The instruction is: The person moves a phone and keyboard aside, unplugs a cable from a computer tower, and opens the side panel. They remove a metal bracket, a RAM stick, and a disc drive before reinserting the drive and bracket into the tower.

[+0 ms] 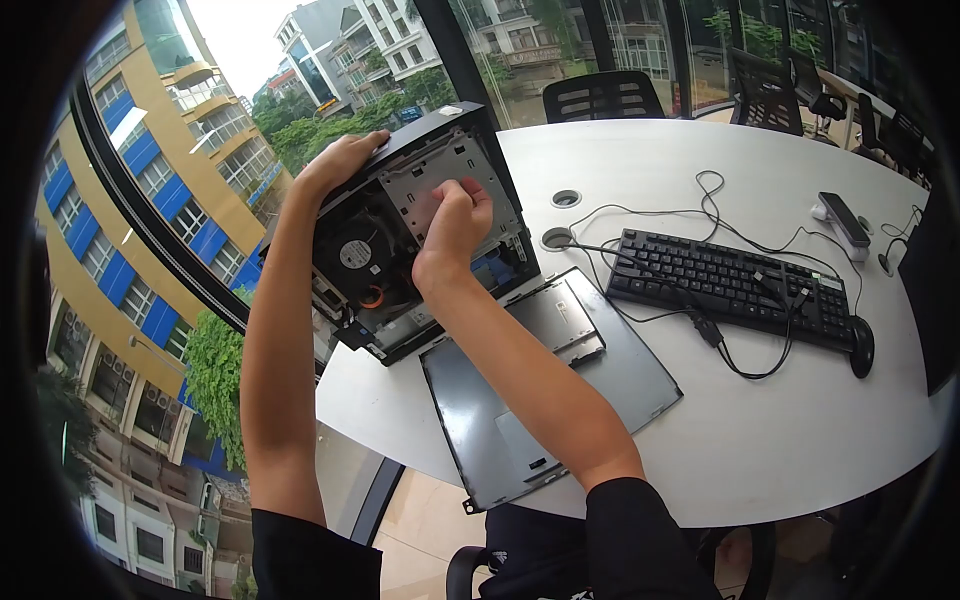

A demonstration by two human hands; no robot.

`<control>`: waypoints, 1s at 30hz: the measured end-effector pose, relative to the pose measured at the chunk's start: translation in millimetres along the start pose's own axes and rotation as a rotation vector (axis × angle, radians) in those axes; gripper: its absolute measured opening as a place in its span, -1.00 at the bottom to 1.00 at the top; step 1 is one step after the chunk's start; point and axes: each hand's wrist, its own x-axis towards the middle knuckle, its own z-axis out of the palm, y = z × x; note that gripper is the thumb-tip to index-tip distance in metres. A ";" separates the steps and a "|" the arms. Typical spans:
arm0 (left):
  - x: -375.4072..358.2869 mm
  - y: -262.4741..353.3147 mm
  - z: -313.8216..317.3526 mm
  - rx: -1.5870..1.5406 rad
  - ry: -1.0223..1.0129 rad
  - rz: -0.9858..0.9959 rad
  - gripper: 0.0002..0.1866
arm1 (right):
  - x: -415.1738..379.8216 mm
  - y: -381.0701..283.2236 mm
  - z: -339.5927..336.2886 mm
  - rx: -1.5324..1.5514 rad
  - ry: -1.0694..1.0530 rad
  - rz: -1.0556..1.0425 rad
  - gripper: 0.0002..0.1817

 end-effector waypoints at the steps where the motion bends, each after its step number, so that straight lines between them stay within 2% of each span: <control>1: 1.6 -0.7 0.2 0.005 0.005 -0.006 -0.26 | -0.2 0.5 0.8 0.008 -0.001 0.000 -0.54; 10: -1.2 1.0 -1.2 0.019 -0.007 0.010 -0.31 | 6.7 13.8 0.2 -0.066 -0.006 -0.041 -0.58; 21: -5.4 5.3 -3.1 -0.009 -0.011 0.004 -0.25 | 1.8 14.6 -6.0 -0.154 -0.016 -0.068 -0.57; 30: -1.5 -0.2 0.8 -0.007 0.012 0.048 -0.28 | 6.8 12.9 -1.6 -0.059 -0.036 -0.048 -0.49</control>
